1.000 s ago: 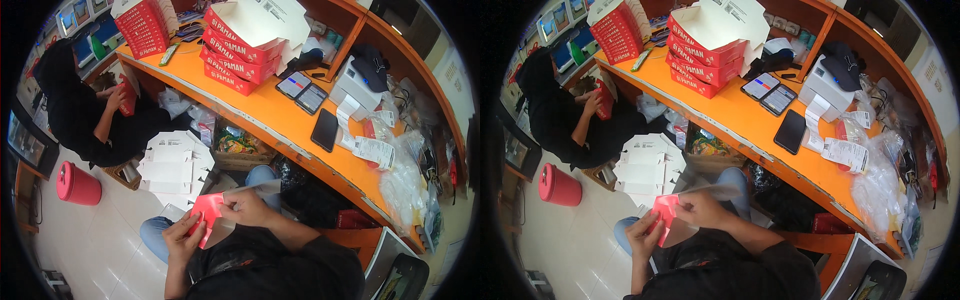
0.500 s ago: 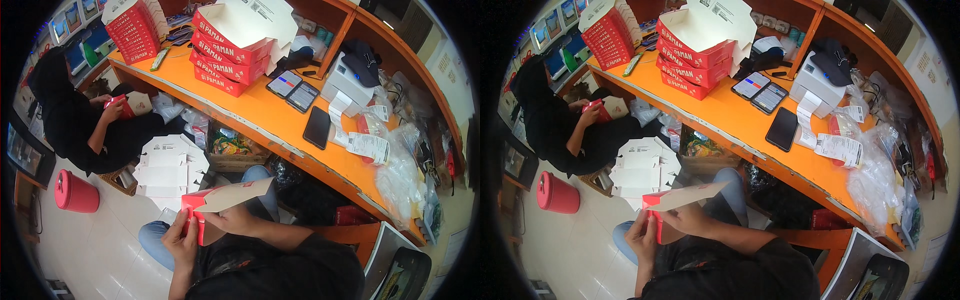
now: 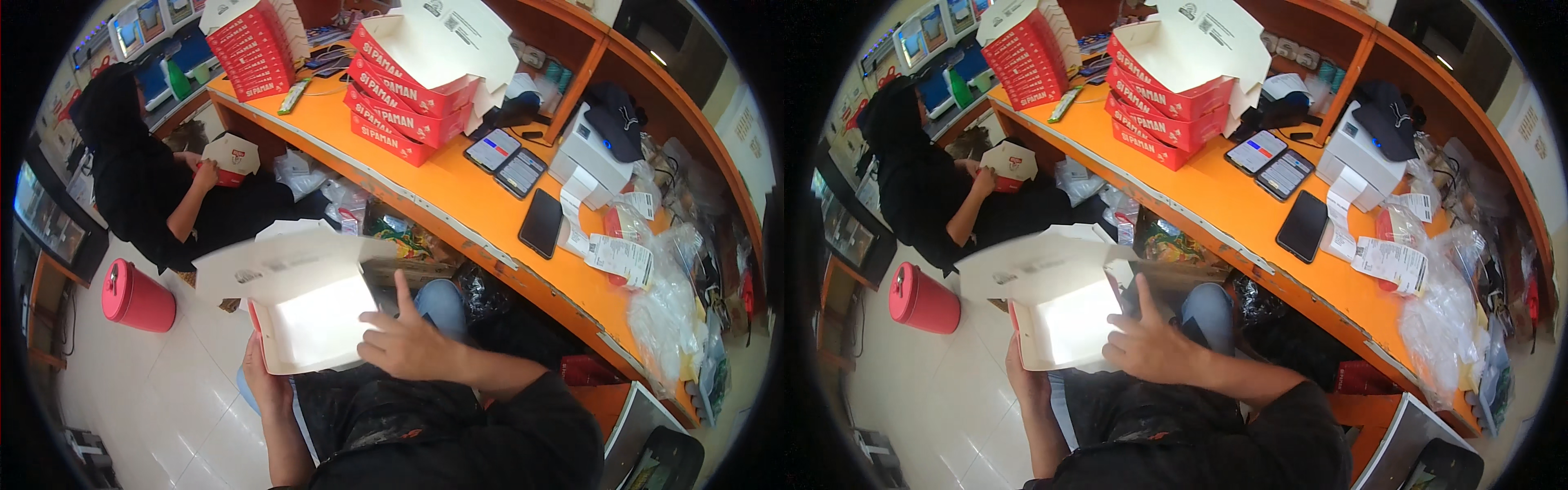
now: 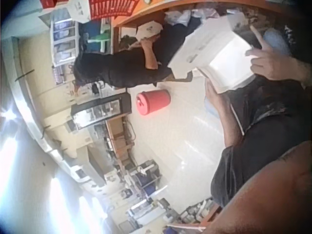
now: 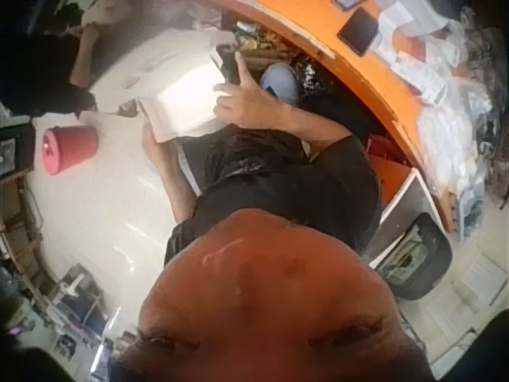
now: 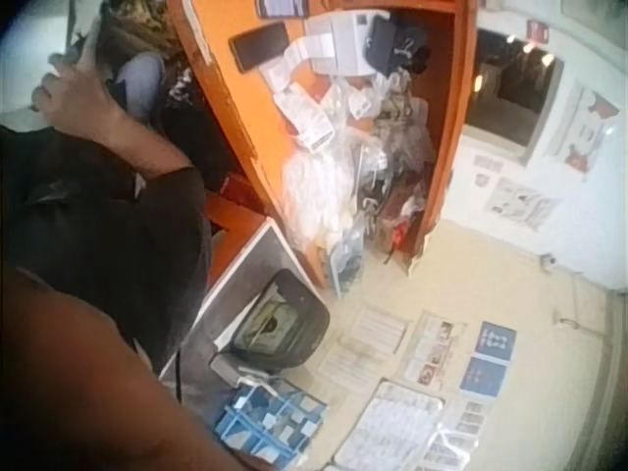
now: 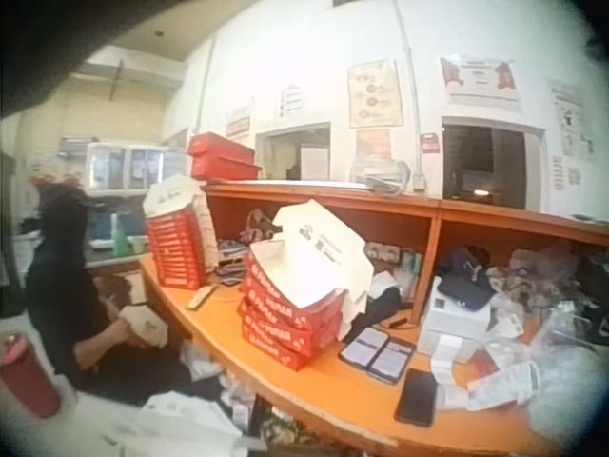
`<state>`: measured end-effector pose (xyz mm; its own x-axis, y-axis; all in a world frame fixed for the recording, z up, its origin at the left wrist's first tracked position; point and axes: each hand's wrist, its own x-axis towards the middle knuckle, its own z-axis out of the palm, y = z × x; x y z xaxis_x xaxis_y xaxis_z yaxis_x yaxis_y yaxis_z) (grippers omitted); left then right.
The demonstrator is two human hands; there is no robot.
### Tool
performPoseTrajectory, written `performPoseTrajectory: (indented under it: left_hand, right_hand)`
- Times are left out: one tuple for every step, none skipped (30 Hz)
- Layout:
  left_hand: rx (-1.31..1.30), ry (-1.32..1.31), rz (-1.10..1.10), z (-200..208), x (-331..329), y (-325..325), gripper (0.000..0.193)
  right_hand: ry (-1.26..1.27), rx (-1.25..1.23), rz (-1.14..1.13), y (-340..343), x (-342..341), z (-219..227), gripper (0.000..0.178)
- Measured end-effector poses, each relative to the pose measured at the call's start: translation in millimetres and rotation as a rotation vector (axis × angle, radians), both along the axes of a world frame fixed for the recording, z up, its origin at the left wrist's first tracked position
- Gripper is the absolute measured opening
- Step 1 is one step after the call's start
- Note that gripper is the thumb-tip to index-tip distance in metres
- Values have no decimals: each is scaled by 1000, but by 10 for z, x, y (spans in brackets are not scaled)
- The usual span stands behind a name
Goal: The person assembles cardboard food boxes by folding white and red flat sheets into boxes and stacking them.
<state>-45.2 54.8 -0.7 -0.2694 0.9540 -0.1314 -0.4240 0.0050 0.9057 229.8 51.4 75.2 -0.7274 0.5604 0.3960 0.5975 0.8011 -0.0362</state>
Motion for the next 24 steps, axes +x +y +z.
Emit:
performPoseTrajectory:
  left_hand:
    - [2, -4, 12, 74, 37, -43, 37]
    - [5, -92, -62, 228, 141, -107, 38]
    - [9, -180, -137, 317, 223, -132, 39]
    - [12, -73, -156, 298, 236, -131, 49]
    - [15, -70, -133, 236, 210, -116, 49]
    - [-23, 128, -177, 136, 159, -96, 49]
    - [-57, 318, -235, 44, 147, -49, 49]
    - [-97, 425, -261, -54, 186, 45, 51]
    - [-95, 418, -257, -313, 177, 198, 51]
    - [-55, 782, -185, -686, 112, 415, 57]
    - [-22, 1147, -100, -1018, 10, 600, 64]
    - [-29, 1140, -84, -1271, -111, 745, 64]
    - [-189, 1284, -63, -1497, -265, 867, 71]
    - [-342, 1423, -42, -1658, -403, 1019, 79]
    - [-325, 1418, -4, -1740, -552, 1168, 79]
    - [-470, 1329, -25, -1835, -698, 1260, 85]
    - [-629, 1226, -57, -2005, -834, 1314, 92]
    - [-618, 1187, -67, -2272, -971, 1375, 102]
    - [-603, 1288, -53, -2467, -831, 1462, 104]
    - [-592, 1388, -30, -2551, -649, 1551, 107]
    - [-451, 1589, -125, -2548, -597, 1487, 106]
    - [-195, 1661, -273, -2451, -440, 1465, 103]
    - [-24, 1691, -365, -2580, -518, 1407, 100]
    - [-85, 1774, -537, -2515, -311, 1430, 99]
  right_hand:
    - [-15, 92, -12, 66, 38, 30, 17]
    - [73, 196, -40, 186, 99, 117, 14]
    - [163, 299, -72, 311, 163, 202, 13]
    - [204, 405, -156, 440, 213, 405, 14]
    - [249, 545, -237, 600, 279, 525, 20]
    - [244, 547, -401, 703, 278, 722, 28]
    - [242, 597, -507, 837, 377, 899, 27]
    - [290, 714, -613, 968, 433, 1088, 28]
    - [260, 768, -725, 1149, 552, 1230, 32]
    - [237, 791, -814, 1291, 648, 1376, 31]
    - [219, 777, -908, 1449, 703, 1490, 26]
    - [201, 726, -957, 1625, 754, 1578, 23]
    - [203, 730, -934, 1803, 781, 1602, 23]
    - [78, 670, -998, 1979, 815, 1613, 21]
    - [-30, 624, -1061, 2125, 811, 1690, 21]
    - [-9, 655, -1045, 2227, 768, 1783, 21]
    - [-33, 523, -1004, 2324, 699, 1802, 26]
    - [-74, 368, -949, 2405, 620, 1736, 31]
    - [3, 499, -930, 2405, 678, 1668, 39]
    - [91, 627, -896, 2392, 788, 1603, 47]
    - [123, 742, -840, 2387, 810, 1530, 58]
    - [210, 807, -798, 2252, 922, 1510, 59]
    - [240, 825, -746, 2167, 930, 1497, 53]
    - [345, 790, -737, 1927, 946, 1473, 45]
